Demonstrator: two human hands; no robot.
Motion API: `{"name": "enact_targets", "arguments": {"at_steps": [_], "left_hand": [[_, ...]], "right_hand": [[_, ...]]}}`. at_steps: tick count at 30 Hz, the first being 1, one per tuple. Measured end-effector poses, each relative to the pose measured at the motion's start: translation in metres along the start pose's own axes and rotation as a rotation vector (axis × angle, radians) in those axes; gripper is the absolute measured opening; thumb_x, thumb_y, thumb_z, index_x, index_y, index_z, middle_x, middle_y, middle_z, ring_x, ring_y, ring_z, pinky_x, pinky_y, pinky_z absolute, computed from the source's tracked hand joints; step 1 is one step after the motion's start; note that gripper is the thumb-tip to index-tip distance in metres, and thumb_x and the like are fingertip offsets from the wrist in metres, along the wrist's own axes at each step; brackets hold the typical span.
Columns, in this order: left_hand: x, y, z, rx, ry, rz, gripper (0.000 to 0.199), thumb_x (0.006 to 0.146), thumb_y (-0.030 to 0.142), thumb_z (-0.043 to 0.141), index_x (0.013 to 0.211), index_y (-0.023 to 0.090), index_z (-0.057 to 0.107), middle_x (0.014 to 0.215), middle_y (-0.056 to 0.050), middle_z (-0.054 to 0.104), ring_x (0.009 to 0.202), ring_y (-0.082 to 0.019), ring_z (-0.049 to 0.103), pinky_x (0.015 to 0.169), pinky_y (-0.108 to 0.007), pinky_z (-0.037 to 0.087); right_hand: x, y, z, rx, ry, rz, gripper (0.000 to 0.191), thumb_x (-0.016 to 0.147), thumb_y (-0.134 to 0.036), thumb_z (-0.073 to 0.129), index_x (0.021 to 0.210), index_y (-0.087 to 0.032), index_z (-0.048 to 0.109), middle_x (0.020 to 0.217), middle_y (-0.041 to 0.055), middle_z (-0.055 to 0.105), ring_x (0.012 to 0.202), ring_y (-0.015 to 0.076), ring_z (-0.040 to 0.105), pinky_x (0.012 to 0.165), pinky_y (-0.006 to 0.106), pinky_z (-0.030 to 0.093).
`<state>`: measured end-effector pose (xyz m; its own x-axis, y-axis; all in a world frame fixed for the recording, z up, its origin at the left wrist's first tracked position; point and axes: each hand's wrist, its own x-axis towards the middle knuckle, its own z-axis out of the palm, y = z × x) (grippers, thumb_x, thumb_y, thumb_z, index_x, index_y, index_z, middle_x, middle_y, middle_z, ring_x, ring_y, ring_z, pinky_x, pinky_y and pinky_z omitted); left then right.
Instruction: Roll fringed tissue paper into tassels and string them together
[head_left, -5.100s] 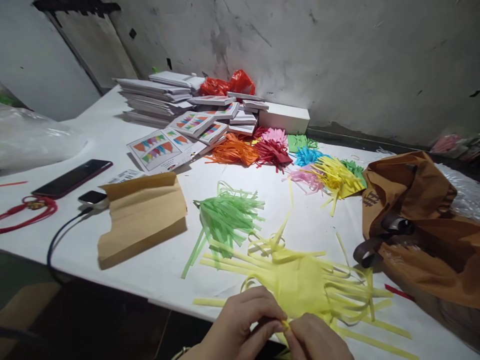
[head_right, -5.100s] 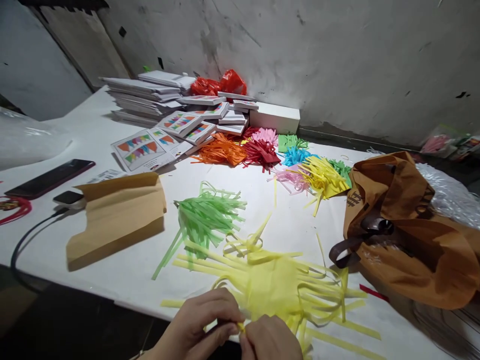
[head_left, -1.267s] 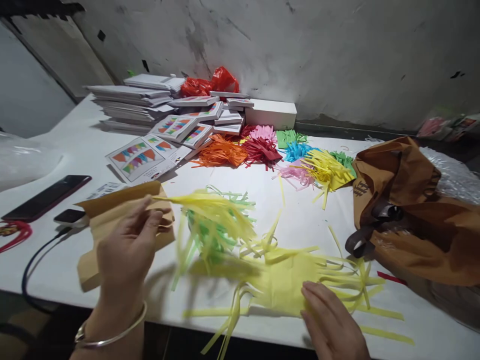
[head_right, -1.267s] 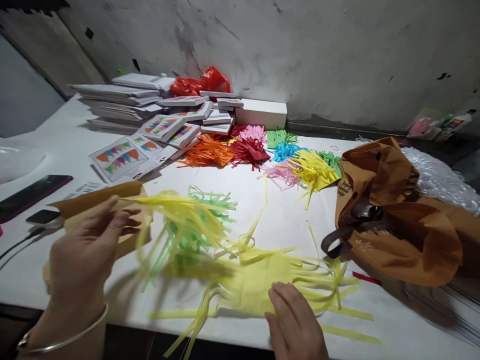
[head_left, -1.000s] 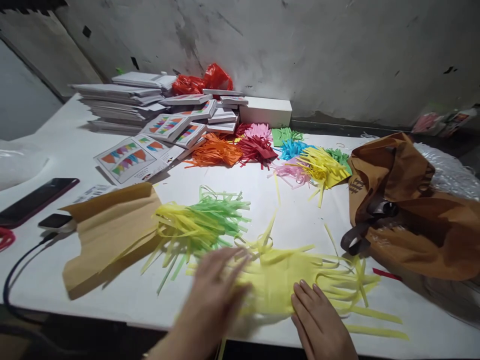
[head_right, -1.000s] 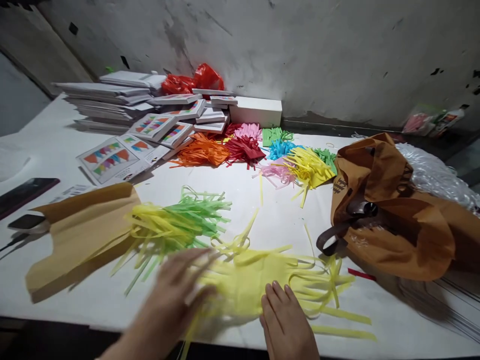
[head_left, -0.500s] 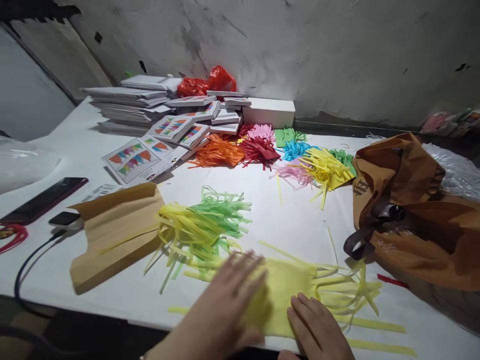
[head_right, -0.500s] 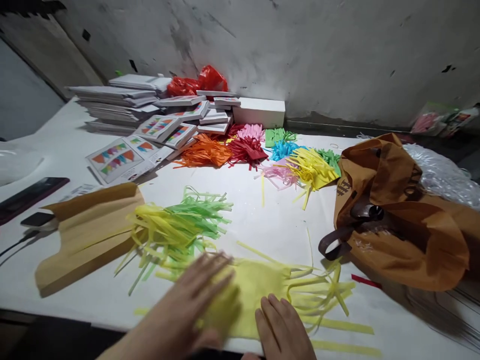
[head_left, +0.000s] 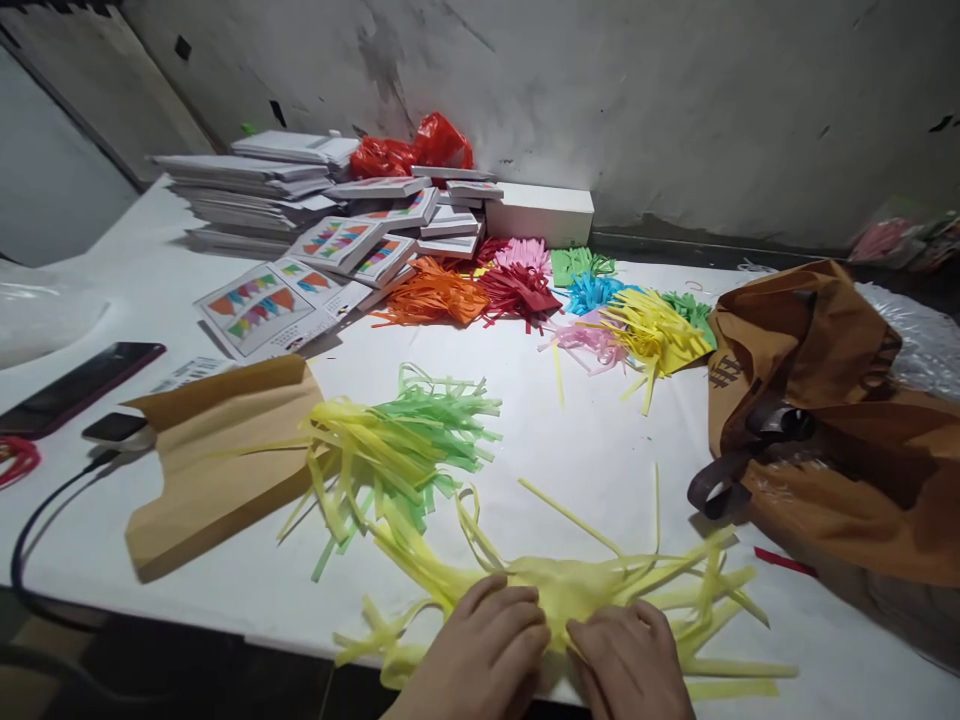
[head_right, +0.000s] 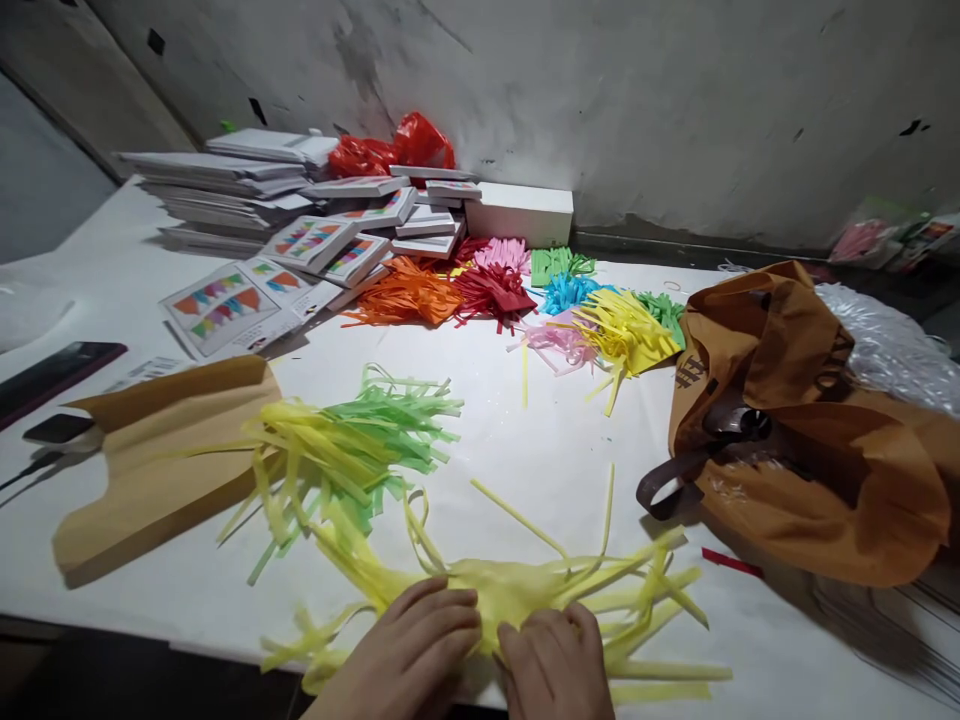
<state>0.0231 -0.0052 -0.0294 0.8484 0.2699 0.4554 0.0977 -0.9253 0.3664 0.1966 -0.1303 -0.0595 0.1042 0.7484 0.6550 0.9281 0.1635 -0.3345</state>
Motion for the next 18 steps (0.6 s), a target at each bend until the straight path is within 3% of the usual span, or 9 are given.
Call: {"name": "enact_targets", "arguments": {"at_steps": [2, 5, 9, 12, 15, 18], "left_hand": [[0.002, -0.001, 0.001, -0.022, -0.004, -0.144, 0.022, 0.102, 0.016, 0.036, 0.099, 0.019, 0.058, 0.089, -0.005, 0.071, 0.083, -0.02, 0.066, 0.077, -0.033, 0.053], [0.01, -0.008, -0.002, 0.071, -0.117, -0.311, 0.024, 0.1, 0.015, 0.04, 0.085, 0.02, 0.058, 0.079, -0.004, 0.066, 0.069, -0.021, 0.062, 0.061, -0.033, 0.05], [0.027, -0.017, -0.002, 0.226, -0.288, -0.408, 0.024, 0.097, 0.016, 0.05, 0.074, 0.019, 0.057, 0.072, -0.003, 0.064, 0.064, -0.022, 0.063, 0.057, -0.034, 0.047], [0.035, -0.017, 0.003, 0.299, -0.353, -0.438, 0.02, 0.092, 0.014, 0.056, 0.073, 0.02, 0.058, 0.07, -0.002, 0.065, 0.064, -0.023, 0.065, 0.057, -0.034, 0.045], [0.037, -0.018, 0.009, 0.325, -0.378, -0.439, 0.017, 0.088, 0.012, 0.06, 0.073, 0.02, 0.059, 0.069, -0.002, 0.066, 0.064, -0.024, 0.065, 0.056, -0.034, 0.044], [0.036, -0.02, 0.01, 0.304, -0.374, -0.436, 0.018, 0.089, 0.011, 0.057, 0.073, 0.02, 0.059, 0.067, -0.002, 0.064, 0.061, -0.023, 0.063, 0.054, -0.034, 0.041]], "right_hand": [[0.005, 0.0, 0.002, 0.039, -0.008, 0.058, 0.017, 0.1, -0.012, 0.048, 0.1, -0.015, 0.064, 0.074, 0.0022, 0.066, 0.073, 0.0168, 0.063, 0.081, 0.037, 0.041], [0.01, 0.005, 0.005, 0.018, -0.039, 0.096, 0.013, 0.097, -0.011, 0.051, 0.103, -0.015, 0.062, 0.076, 0.0034, 0.063, 0.072, 0.0177, 0.058, 0.077, 0.035, 0.039], [0.018, 0.008, 0.009, -0.186, -0.053, 0.165, 0.009, 0.098, -0.019, 0.053, 0.099, -0.018, 0.062, 0.073, 0.002, 0.063, 0.07, 0.0192, 0.06, 0.076, 0.037, 0.038], [0.026, 0.005, 0.006, -0.43, 0.001, 0.243, 0.013, 0.098, -0.023, 0.055, 0.104, -0.018, 0.065, 0.091, 0.0089, 0.071, 0.085, 0.0271, 0.066, 0.085, 0.048, 0.039], [0.028, 0.001, 0.002, -0.393, 0.073, 0.089, 0.017, 0.094, -0.015, 0.059, 0.109, -0.017, 0.068, 0.106, 0.013, 0.073, 0.101, 0.0297, 0.066, 0.097, 0.053, 0.04], [0.023, 0.0, 0.004, -0.11, 0.024, -0.121, 0.017, 0.096, -0.015, 0.055, 0.102, -0.016, 0.071, 0.097, 0.007, 0.076, 0.1, 0.0225, 0.069, 0.105, 0.043, 0.041]]}}
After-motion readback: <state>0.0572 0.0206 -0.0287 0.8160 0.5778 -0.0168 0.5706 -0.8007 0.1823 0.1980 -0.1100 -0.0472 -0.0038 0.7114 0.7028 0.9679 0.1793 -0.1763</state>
